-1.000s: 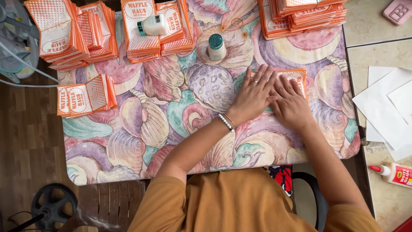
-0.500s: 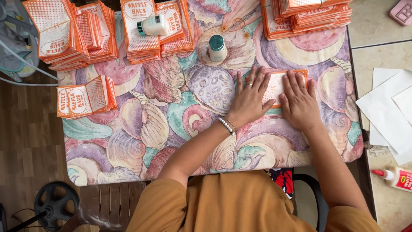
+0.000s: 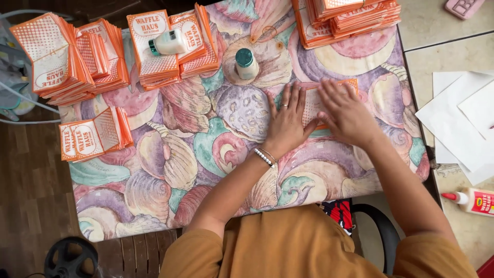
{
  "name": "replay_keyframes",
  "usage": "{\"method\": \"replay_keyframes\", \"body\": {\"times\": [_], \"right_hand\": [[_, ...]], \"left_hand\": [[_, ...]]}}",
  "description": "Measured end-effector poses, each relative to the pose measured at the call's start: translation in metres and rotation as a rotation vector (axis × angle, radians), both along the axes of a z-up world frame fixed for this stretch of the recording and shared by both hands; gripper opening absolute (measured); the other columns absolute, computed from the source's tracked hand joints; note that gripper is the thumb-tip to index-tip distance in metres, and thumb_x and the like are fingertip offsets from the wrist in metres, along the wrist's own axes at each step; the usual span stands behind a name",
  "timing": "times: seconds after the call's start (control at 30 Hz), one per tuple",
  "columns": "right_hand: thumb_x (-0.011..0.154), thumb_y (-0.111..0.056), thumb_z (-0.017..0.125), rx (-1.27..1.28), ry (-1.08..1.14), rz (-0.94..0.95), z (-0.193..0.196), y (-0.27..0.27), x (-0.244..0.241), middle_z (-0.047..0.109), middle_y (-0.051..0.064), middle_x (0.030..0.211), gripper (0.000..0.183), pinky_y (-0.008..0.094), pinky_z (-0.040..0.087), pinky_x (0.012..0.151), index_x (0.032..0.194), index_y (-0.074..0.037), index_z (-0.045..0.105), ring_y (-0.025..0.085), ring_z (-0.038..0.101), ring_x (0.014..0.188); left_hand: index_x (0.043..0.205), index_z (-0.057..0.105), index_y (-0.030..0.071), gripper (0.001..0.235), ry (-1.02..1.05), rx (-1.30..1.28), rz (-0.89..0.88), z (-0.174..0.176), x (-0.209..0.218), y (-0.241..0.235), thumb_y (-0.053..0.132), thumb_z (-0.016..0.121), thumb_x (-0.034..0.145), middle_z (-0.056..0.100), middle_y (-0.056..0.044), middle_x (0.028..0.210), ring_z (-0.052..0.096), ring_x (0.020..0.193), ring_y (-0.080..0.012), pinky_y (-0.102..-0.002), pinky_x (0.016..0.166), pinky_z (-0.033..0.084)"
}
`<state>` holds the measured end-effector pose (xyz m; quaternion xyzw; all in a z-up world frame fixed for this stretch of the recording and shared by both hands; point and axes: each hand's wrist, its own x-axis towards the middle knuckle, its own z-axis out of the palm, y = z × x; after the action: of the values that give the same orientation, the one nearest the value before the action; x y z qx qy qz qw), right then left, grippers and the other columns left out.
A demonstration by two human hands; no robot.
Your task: Assembling paper bags by applying glue to the edges and folding the templates.
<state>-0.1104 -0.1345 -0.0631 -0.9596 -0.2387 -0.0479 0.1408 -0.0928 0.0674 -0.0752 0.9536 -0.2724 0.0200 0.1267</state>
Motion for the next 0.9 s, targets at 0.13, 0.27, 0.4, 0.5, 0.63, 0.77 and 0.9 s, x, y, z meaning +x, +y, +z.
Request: {"method": "replay_keyframes", "body": {"times": [0.13, 0.27, 0.4, 0.5, 0.63, 0.77, 0.9], "right_hand": [[0.109, -0.046, 0.033, 0.027, 0.118, -0.001, 0.002, 0.002, -0.001, 0.031, 0.017, 0.169, 0.066, 0.049, 0.017, 0.127, 0.162, -0.006, 0.035, 0.033, 0.027, 0.155], [0.112, -0.044, 0.024, -0.028, 0.204, -0.107, -0.005, -0.019, 0.001, 0.024, 0.016, 0.171, 0.065, 0.048, 0.011, 0.128, 0.165, -0.007, 0.029, 0.032, 0.020, 0.157], [0.112, -0.048, 0.022, -0.054, 0.238, -0.199, -0.006, -0.041, 0.004, 0.023, 0.014, 0.173, 0.067, 0.051, 0.008, 0.128, 0.166, -0.008, 0.029, 0.032, 0.021, 0.157], [0.106, -0.036, 0.044, -0.092, 0.110, -0.180, -0.017, -0.062, 0.015, 0.044, 0.010, 0.165, 0.060, 0.057, 0.022, 0.126, 0.163, -0.015, 0.042, 0.034, 0.038, 0.152], [0.099, -0.031, 0.063, -0.164, 0.091, -0.149, -0.005, -0.066, 0.044, 0.070, 0.011, 0.126, 0.064, 0.048, 0.040, 0.119, 0.161, -0.016, 0.052, 0.032, 0.062, 0.130], [0.089, -0.047, 0.069, -0.211, 0.355, -0.189, 0.043, -0.041, 0.066, 0.061, 0.016, 0.126, 0.062, 0.053, 0.052, 0.099, 0.143, -0.017, 0.062, 0.039, 0.060, 0.121], [0.084, -0.059, 0.071, -0.283, 0.558, -0.200, 0.059, -0.025, 0.071, 0.055, 0.006, 0.139, 0.064, 0.048, 0.053, 0.096, 0.132, -0.016, 0.066, 0.030, 0.060, 0.124]], "left_hand": [[0.162, 0.026, 0.003, 0.093, -0.006, 0.043, 0.001, -0.007, 0.002, -0.001, 0.068, 0.040, 0.096, 0.022, -0.021, 0.170, 0.014, 0.159, -0.0376, -0.078, 0.119, 0.003], [0.161, 0.027, 0.002, 0.093, -0.011, 0.051, 0.004, -0.006, 0.000, 0.001, 0.066, 0.044, 0.096, 0.023, -0.021, 0.169, 0.016, 0.159, -0.0375, -0.078, 0.119, 0.003], [0.161, 0.027, 0.001, 0.092, -0.015, 0.054, -0.006, -0.002, 0.001, 0.001, 0.065, 0.043, 0.097, 0.025, -0.022, 0.168, 0.018, 0.158, -0.0380, -0.078, 0.119, 0.006], [0.160, 0.028, 0.001, 0.093, -0.065, 0.064, -0.014, -0.005, 0.001, 0.002, 0.067, 0.041, 0.096, 0.031, -0.023, 0.164, 0.023, 0.156, -0.0384, -0.078, 0.119, 0.008], [0.160, 0.026, 0.003, 0.094, -0.145, 0.044, -0.033, -0.019, -0.001, 0.001, 0.070, 0.040, 0.095, 0.038, -0.024, 0.157, 0.031, 0.151, -0.0401, -0.074, 0.119, 0.021], [0.161, 0.023, 0.005, 0.096, -0.167, 0.016, -0.067, -0.007, 0.003, 0.006, 0.071, 0.042, 0.094, 0.040, -0.022, 0.155, 0.037, 0.146, -0.0377, -0.072, 0.119, 0.025], [0.164, 0.012, 0.011, 0.105, -0.140, 0.124, -0.077, 0.000, -0.001, 0.008, 0.085, 0.012, 0.090, 0.040, -0.020, 0.158, 0.038, 0.145, -0.0360, -0.067, 0.122, 0.023]]}}
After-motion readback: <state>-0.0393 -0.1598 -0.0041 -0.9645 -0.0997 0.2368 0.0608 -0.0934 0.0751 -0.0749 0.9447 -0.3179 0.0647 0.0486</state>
